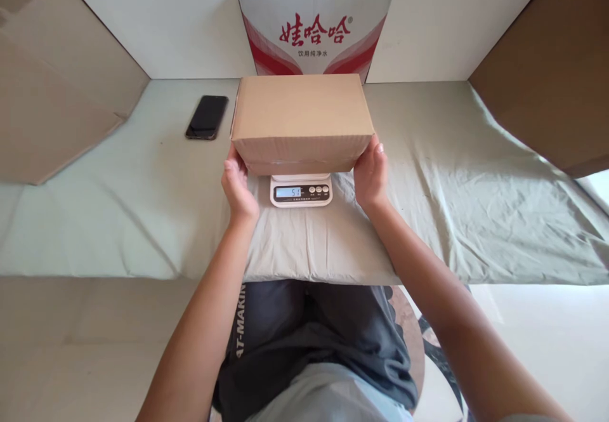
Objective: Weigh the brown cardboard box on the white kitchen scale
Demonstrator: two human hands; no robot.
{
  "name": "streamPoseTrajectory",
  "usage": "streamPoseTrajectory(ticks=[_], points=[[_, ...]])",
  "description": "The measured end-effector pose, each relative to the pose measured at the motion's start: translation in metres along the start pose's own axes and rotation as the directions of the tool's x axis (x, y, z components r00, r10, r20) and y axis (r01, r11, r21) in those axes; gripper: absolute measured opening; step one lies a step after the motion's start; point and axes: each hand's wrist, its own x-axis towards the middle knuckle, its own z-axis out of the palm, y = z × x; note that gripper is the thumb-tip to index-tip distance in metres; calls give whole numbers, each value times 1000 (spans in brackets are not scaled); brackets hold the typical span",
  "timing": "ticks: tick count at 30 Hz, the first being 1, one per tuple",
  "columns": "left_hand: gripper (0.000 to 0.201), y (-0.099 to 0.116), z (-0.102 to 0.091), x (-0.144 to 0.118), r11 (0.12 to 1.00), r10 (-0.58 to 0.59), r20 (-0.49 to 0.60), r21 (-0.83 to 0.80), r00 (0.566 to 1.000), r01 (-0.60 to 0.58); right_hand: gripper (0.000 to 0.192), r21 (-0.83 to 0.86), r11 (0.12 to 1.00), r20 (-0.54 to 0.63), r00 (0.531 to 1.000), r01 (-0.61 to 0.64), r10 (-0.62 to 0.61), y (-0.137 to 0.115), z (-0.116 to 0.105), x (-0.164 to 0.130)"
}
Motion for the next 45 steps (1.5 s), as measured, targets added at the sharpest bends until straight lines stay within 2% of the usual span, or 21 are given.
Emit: streamPoseTrajectory(ticks=[8, 12, 17, 21, 24, 27, 31, 34, 37, 41, 45], points=[[99, -1, 0, 1, 1000, -4, -2, 31, 1000, 4, 95, -4, 1000, 7, 1000, -13, 13, -2, 1, 0], [101, 3, 1, 0, 1000, -18, 7, 10, 1000, 18, 88, 4, 1000, 53, 999, 11, -12, -3, 2, 1], [97, 4, 4, 0, 1000, -20, 20, -14, 1000, 20, 92, -18, 1000, 45, 999, -21, 22, 1, 3, 0], [101, 6, 4, -1, 998, -33, 32, -45, 999, 34, 81, -51, 999, -3, 1000, -17, 17, 8, 1, -5], [100, 15, 0, 0, 994, -72, 113, -69, 991, 80, 69, -39, 999, -24, 1000, 18, -19, 1, -1, -7], [92, 30, -6, 13, 989, -109, 189, -77, 976, 125, 67, -39, 997, 5, 997, 71, -71, -15, -1, 4], [74, 41, -1, 55, 985, -127, 222, -86, 967, 149, 74, -150, 980, -4, 991, 131, -133, -23, 6, 42], [71, 32, 16, 91, 984, -120, 208, -102, 971, 143, 83, -228, 954, 10, 980, 195, -198, -8, 16, 76], [74, 8, 38, 116, 974, -149, 163, -148, 975, 174, 95, -216, 966, -40, 987, 142, -154, 21, 22, 107], [73, -27, 56, 128, 951, -235, 51, -196, 971, 241, 100, 21, 993, -59, 992, 113, -112, 66, 19, 141], [67, -48, 61, 132, 939, -287, 12, -191, 958, 284, 85, 110, 991, -44, 997, 71, -66, 92, 12, 153]])
